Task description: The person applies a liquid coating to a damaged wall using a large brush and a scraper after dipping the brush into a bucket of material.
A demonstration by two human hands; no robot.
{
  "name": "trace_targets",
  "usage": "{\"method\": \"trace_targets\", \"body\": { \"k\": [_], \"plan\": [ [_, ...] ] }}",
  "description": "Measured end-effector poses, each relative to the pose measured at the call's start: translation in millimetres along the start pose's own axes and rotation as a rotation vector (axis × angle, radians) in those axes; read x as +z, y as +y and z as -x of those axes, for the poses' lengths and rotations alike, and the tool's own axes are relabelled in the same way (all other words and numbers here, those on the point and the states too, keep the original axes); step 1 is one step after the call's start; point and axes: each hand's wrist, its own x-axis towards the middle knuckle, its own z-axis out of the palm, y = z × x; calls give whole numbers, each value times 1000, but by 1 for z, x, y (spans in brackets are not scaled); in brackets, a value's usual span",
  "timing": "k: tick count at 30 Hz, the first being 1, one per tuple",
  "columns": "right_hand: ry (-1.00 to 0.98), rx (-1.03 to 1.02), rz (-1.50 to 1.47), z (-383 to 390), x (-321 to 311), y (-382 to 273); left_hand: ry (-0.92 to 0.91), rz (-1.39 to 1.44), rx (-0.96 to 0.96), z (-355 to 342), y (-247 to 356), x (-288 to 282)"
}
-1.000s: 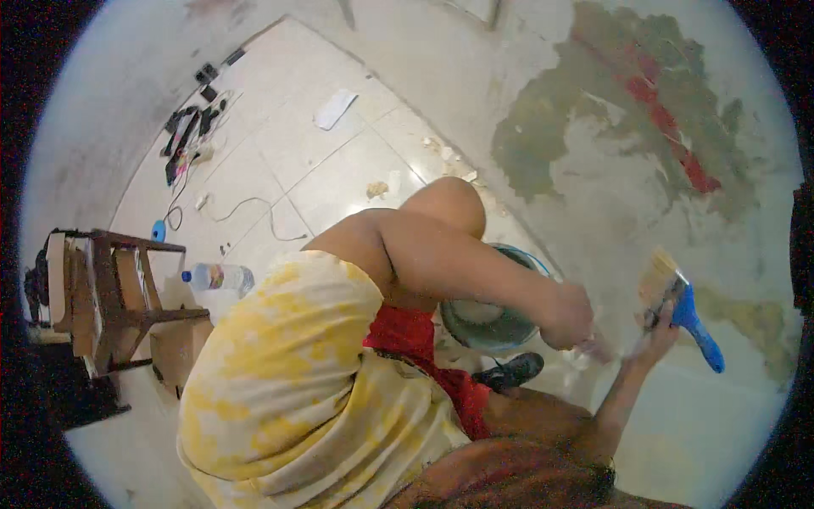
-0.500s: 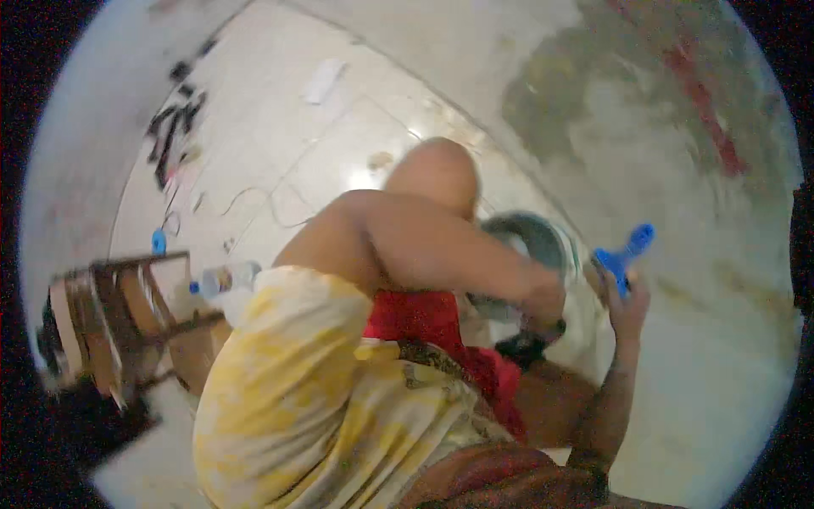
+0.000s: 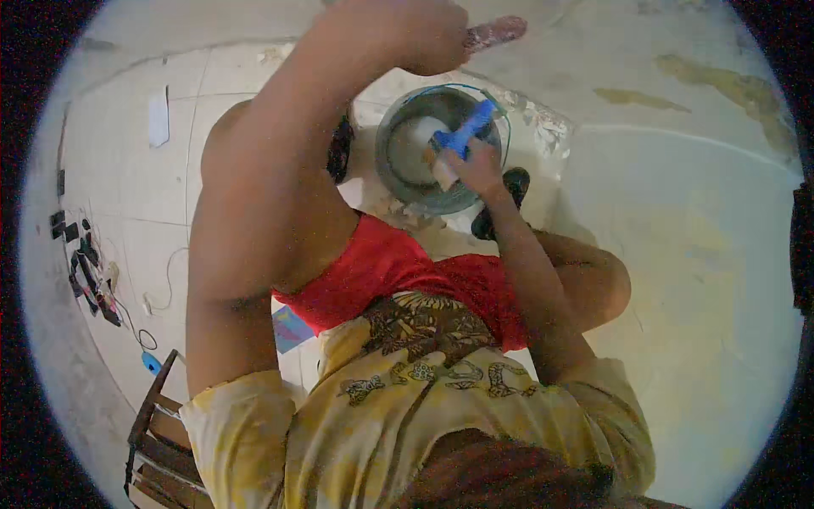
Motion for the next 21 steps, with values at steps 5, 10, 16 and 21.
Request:
{"method": "trace_targets", "body": {
  "k": [5,10,16,21],
  "plan": [
    [192,19,118,-13,77,32,48,61,39,-4,7,11],
    [273,-50,-93,-29,101,57,131,20,137,-25,2,21],
    [65,33,-73,-26,115,62,76,-185,192,-55,1,36],
    [365,-227,-16,-30,141,86,63,-186,212,-56,16,36]
  ]
}}
